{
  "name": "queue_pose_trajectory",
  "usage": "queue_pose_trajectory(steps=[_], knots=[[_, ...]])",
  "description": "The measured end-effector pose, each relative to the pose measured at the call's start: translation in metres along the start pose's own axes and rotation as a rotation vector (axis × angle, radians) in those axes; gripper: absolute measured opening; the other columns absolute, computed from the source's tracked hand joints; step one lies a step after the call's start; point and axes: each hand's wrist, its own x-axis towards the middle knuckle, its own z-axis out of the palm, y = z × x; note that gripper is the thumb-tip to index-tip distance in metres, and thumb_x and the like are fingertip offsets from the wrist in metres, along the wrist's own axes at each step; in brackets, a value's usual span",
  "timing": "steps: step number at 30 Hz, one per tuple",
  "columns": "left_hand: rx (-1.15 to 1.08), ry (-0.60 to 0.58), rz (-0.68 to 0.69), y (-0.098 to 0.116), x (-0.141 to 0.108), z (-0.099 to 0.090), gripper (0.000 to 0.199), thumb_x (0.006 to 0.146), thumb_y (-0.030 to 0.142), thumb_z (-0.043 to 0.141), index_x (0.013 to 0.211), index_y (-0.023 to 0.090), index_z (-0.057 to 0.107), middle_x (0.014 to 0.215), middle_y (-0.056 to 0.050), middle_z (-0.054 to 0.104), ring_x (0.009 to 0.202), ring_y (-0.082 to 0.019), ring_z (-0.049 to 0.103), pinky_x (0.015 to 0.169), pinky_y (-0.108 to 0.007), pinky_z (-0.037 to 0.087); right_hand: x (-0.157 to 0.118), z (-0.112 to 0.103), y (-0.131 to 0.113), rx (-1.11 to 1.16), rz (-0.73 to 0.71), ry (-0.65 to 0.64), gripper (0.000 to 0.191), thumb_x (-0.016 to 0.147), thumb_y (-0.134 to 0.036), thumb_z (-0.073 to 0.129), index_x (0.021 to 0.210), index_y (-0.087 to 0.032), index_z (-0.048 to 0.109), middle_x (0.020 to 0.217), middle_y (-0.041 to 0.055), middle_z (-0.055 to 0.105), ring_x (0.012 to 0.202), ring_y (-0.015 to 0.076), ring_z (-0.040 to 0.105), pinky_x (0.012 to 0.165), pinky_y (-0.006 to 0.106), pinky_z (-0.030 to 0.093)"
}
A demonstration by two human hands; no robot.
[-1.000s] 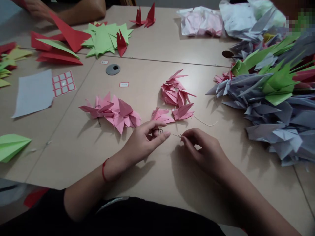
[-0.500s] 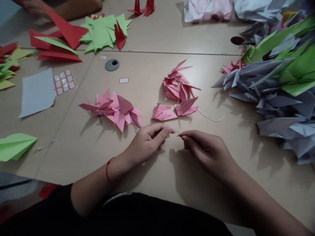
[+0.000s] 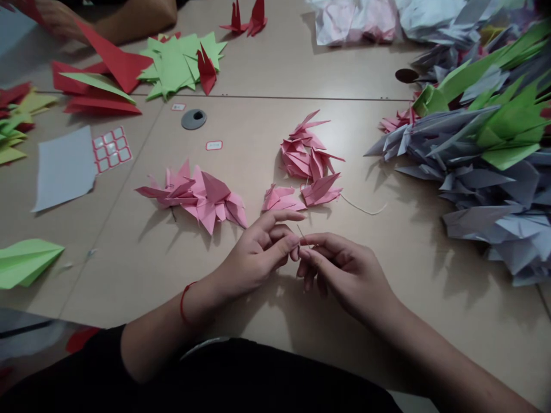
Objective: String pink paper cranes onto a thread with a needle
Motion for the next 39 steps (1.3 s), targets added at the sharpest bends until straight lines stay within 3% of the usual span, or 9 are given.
queue_pose_trajectory(steps=[5, 10, 17, 21, 27, 31, 35, 39], knots=[[0.154, 0.071, 0.071, -0.003, -0.003, 0.003, 0.026, 0.086, 0.027, 0.058, 0.110, 0.018, 0.052, 0.066, 0.001, 0.060, 0.056, -0.008, 0.053, 0.051, -0.020, 0.039, -0.002, -0.005, -0.009, -0.019, 0.113, -0.022, 0.024, 0.085, -0.036, 0.056, 0.087, -0.013, 0.064, 0.058, 0.0005, 0.062, 0.040, 0.0088, 0.056, 0.036, 0.018, 0.041], [0.254, 0.098, 0.153, -0.006, -0.005, 0.005, 0.024, 0.087, 0.020, 0.055, 0.111, 0.018, 0.053, 0.071, 0.000, 0.061, 0.066, -0.009, 0.057, 0.055, -0.019, 0.041, -0.004, -0.005, -0.009, -0.157, 0.086, -0.045, 0.023, 0.087, -0.033, 0.055, 0.076, -0.015, 0.063, 0.054, -0.0008, 0.060, 0.040, 0.0070, 0.052, 0.038, 0.017, 0.039], [0.369, 0.083, 0.026, 0.006, -0.003, 0.001, 0.016, 0.086, 0.028, 0.057, 0.090, 0.016, 0.067, 0.066, 0.001, 0.059, 0.058, -0.007, 0.050, 0.052, -0.019, 0.039, -0.005, -0.015, -0.016, -0.239, -0.036, 0.100, 0.021, 0.088, -0.032, 0.055, 0.077, -0.015, 0.061, 0.056, -0.0003, 0.060, 0.041, 0.0077, 0.053, 0.039, 0.018, 0.040], [0.387, 0.056, -0.034, 0.010, -0.001, 0.000, 0.015, 0.082, 0.027, 0.062, 0.076, 0.016, 0.069, 0.068, 0.000, 0.063, 0.061, -0.009, 0.053, 0.055, -0.019, 0.041, -0.006, -0.020, -0.014, -0.380, -0.107, 0.067, 0.019, 0.089, -0.029, 0.052, 0.077, -0.016, 0.061, 0.058, -0.0005, 0.060, 0.044, 0.0077, 0.053, 0.043, 0.019, 0.041], [0.289, -0.008, -0.157, 0.013, -0.001, -0.003, 0.021, 0.083, 0.031, 0.059, 0.074, 0.015, 0.069, 0.047, 0.004, 0.044, 0.043, -0.005, 0.036, 0.038, -0.017, 0.025, -0.006, -0.021, -0.008, -0.509, -0.199, 0.078, 0.016, 0.091, -0.026, 0.049, 0.081, -0.018, 0.060, 0.059, -0.0011, 0.059, 0.047, 0.0083, 0.052, 0.046, 0.019, 0.041], [0.099, -0.043, -0.269, 0.012, -0.002, -0.004, 0.025, 0.079, 0.039, 0.063, 0.075, 0.015, 0.069, 0.045, 0.007, 0.033, 0.040, -0.004, 0.027, 0.037, -0.017, 0.018, -0.006, -0.021, -0.008, -0.535, -0.200, 0.038, 0.015, 0.091, -0.024, 0.049, 0.081, -0.018, 0.059, 0.059, -0.0015, 0.058, 0.048, 0.0079, 0.052, 0.045, 0.019, 0.040], [-0.120, -0.001, -0.277, 0.009, 0.000, -0.003, 0.023, 0.075, 0.037, 0.067, 0.074, 0.014, 0.067, 0.047, 0.008, 0.029, 0.041, -0.003, 0.023, 0.037, -0.016, 0.017, -0.008, -0.019, -0.008, -0.488, -0.172, 0.016, 0.015, 0.091, -0.024, 0.049, 0.082, -0.018, 0.058, 0.058, -0.0024, 0.056, 0.047, 0.0072, 0.050, 0.045, 0.018, 0.039], [-0.171, 0.069, -0.247, 0.006, 0.000, -0.003, 0.022, 0.075, 0.037, 0.068, 0.074, 0.014, 0.067, 0.048, 0.007, 0.030, 0.042, -0.002, 0.024, 0.038, -0.016, 0.016, -0.007, -0.015, -0.007, -0.381, -0.120, 0.031, 0.017, 0.091, -0.028, 0.050, 0.080, -0.017, 0.058, 0.057, -0.0022, 0.056, 0.045, 0.0073, 0.049, 0.044, 0.019, 0.039]])
